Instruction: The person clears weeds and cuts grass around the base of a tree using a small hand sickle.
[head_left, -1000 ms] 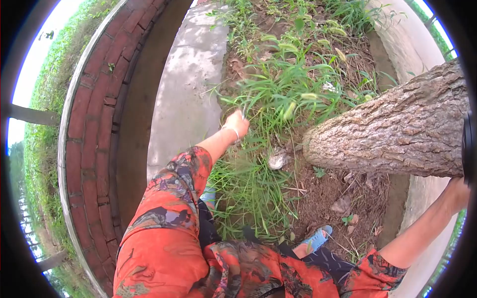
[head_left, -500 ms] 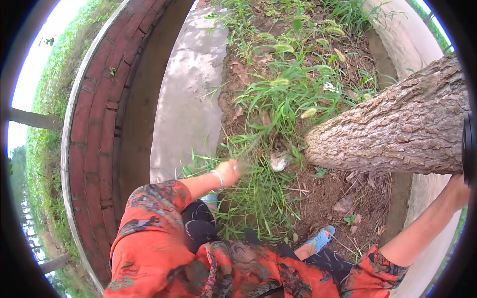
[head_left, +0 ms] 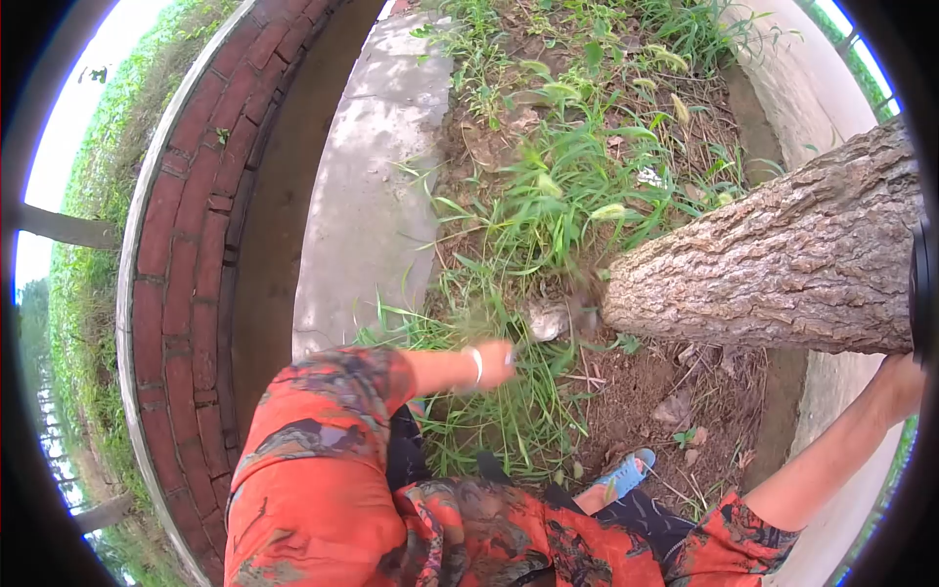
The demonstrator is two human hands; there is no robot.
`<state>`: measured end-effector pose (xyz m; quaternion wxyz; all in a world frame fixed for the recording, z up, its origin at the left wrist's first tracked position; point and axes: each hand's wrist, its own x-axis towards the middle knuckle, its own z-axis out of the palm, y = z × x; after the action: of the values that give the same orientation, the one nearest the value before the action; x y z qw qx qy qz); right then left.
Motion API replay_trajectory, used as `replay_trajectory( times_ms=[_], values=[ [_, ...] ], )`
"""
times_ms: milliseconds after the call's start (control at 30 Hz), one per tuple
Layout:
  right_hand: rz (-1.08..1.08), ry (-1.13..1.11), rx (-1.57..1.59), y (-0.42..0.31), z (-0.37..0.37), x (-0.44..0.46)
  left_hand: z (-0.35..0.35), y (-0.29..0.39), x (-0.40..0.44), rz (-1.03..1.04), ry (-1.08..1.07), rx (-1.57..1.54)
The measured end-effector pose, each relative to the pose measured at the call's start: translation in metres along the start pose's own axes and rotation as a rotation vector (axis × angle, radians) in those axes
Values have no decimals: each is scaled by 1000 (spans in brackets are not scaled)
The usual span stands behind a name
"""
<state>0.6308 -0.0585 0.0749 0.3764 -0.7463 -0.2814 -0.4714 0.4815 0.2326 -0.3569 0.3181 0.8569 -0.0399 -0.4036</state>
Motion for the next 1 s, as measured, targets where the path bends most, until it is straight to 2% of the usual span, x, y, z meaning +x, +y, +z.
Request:
replay_trajectory(
  times_ms=[33, 67, 100, 200, 233, 267, 333, 367, 433, 467, 533, 600, 633, 667, 733, 833, 900, 933, 967, 1000],
  values=[
    [9, 8, -7, 1, -1, -1, 18, 0, -19, 105, -125, 55],
    [10, 10, -5, 1, -1, 0, 8, 19, -54, 75, -143, -77],
    [-3, -20, -6, 0, 0, 0, 5, 18, -58, 71, -143, -74],
    [-20, -71, 7, -3, 4, -1, -25, 19, -66, 156, 84, -47],
    [-32, -87, 12, -4, 4, 0, -43, 21, -64, 109, 221, -110],
    [-34, -84, 5, -3, 3, 1, -45, 6, -47, 149, 410, -221],
    [-31, -25, -10, -2, 2, 1, -73, 7, -24, -44, 669, -351],
    [-33, -27, -12, -1, 2, 1, -81, -1, -8, -15, 881, -316],
    [-35, -22, 4, 0, 1, 0, -107, -2, 16, -208, 926, -521],
    [-34, -28, 7, 1, 1, 0, -110, -18, 38, -225, 929, -519],
    [6, -43, 36, 2, 0, 1, -105, -27, 62, -310, 842, -216],
    [-6, -45, 20, -1, 2, 2, -83, -24, 58, 202, -119, 927],
    [-16, -49, -1, -2, 2, 2, -39, -28, 47, 11, 226, 150],
    [-16, -49, -2, -3, 3, 2, -28, -5, 22, -49, 171, 13],
    [-33, -27, -24, -5, 4, 1, 5, 2, -13, 9, 40, -39],
    [-24, -35, -11, -5, 5, 0, -11, 15, -57, 21, 60, -185],
    [9, -2, 9, -9, 10, -2, -33, 4, -52, 96, 293, -79],
    [35, 33, 27, -10, 11, -2, -49, -3, -44, 210, 357, -97],
    [33, 36, 23, -9, 9, -1, -62, -3, -35, -11, 390, -321],
    [-11, 6, 6, -7, 6, 0, -84, 4, -32, -107, 388, -377]
  ],
)
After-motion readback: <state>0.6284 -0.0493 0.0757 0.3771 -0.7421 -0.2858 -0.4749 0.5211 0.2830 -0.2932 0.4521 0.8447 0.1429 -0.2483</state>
